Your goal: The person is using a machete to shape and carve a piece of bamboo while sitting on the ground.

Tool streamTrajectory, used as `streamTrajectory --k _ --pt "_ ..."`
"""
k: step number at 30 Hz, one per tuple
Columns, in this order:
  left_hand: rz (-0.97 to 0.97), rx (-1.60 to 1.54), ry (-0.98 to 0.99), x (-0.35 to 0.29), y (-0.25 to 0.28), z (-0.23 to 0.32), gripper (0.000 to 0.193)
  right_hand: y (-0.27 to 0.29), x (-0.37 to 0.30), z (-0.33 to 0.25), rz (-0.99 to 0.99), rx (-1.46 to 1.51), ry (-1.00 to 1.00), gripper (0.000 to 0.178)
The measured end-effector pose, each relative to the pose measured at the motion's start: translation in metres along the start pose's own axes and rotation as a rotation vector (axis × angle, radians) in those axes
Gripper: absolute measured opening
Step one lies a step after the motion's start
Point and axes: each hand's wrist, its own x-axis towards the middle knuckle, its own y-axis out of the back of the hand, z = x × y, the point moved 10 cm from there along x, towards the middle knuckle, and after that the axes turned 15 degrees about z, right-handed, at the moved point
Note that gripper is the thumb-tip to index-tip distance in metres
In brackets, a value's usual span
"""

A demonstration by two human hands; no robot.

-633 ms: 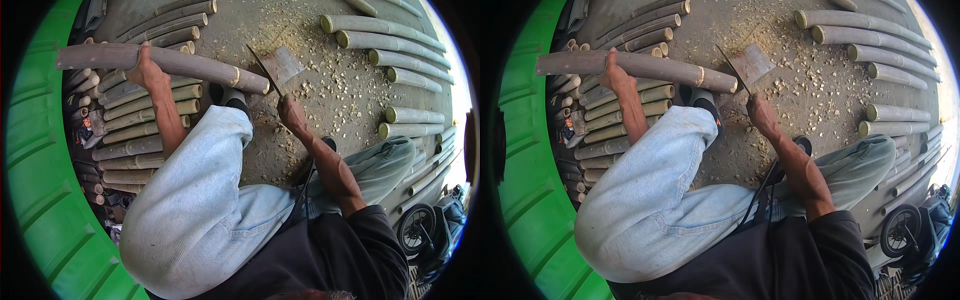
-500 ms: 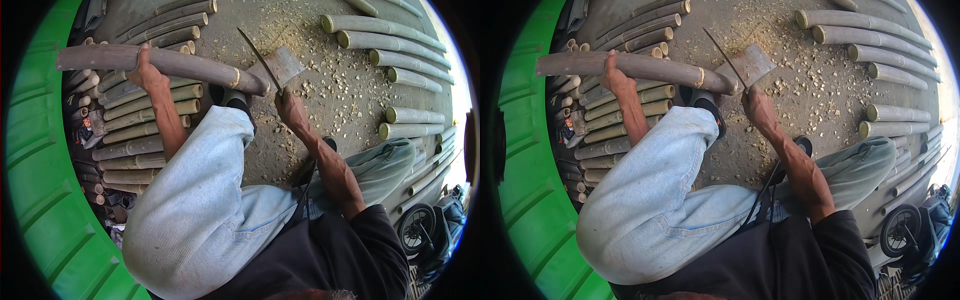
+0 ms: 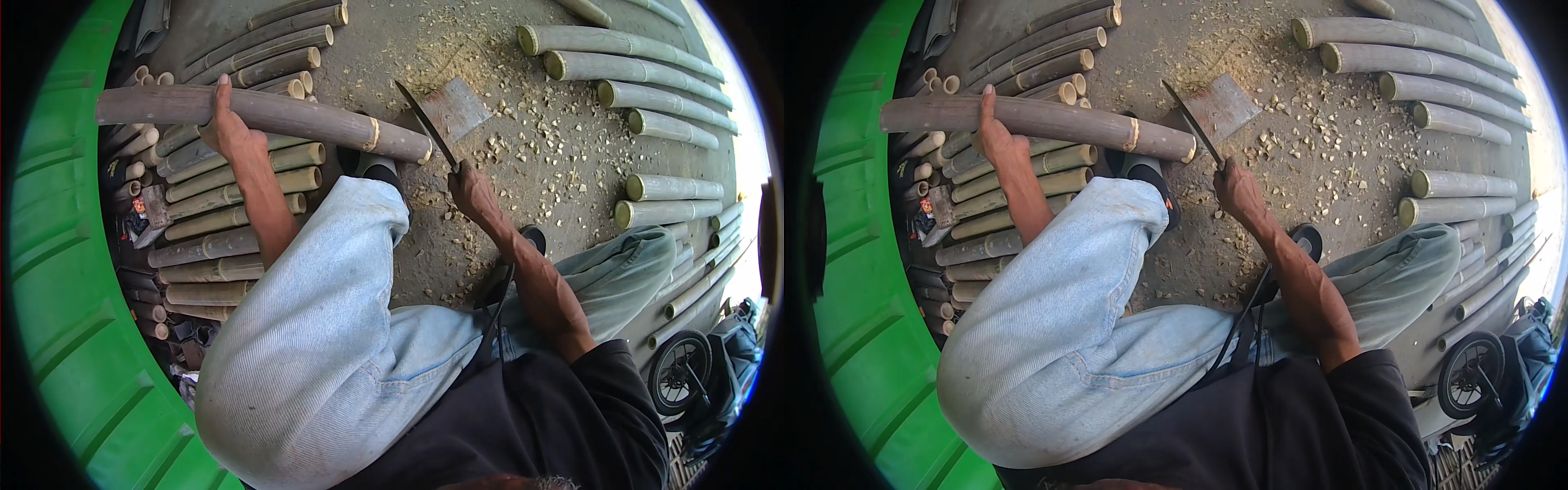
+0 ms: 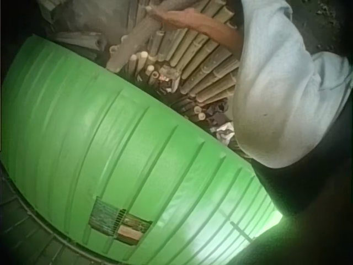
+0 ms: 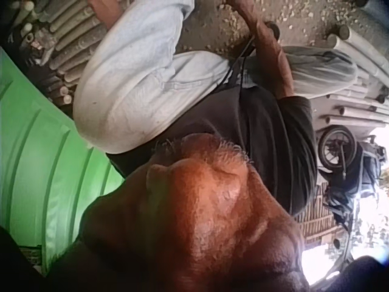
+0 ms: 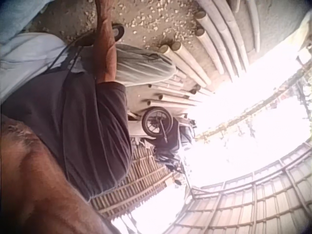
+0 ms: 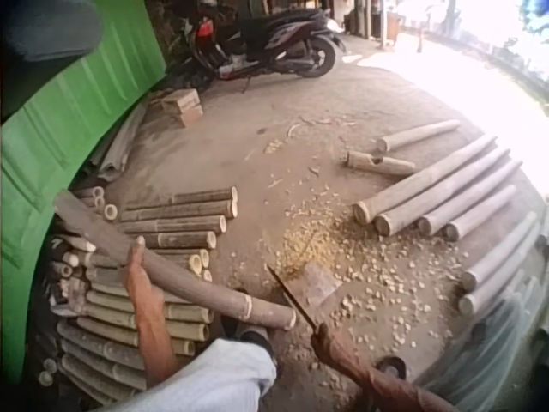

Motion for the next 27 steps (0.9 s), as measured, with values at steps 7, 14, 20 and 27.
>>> streamTrajectory --k 7,14,20,27 --pt "0.108 0.014 -0.137 -0.006 0.008 0.010 0.052 0.049 0.013 -0.069 0.304 0.192 0.151 0.026" --pt "0.082 -0.001 -0.166 -0.005 0.006 0.015 0.045 0.007 0.005 -0.027 0.018 -0.090 -0.073 0.023" --pt "-0.056 -0.060 -0.067 0.006 0.009 -0.001 0.039 0.048 0.017 -0.064 0.343 0.200 0.171 0.022" --pt "-0.071 -0.078 -0.134 0.006 0.002 0.004 0.036 -0.001 0.002 -0.020 -0.089 -0.143 -0.116 0.023"
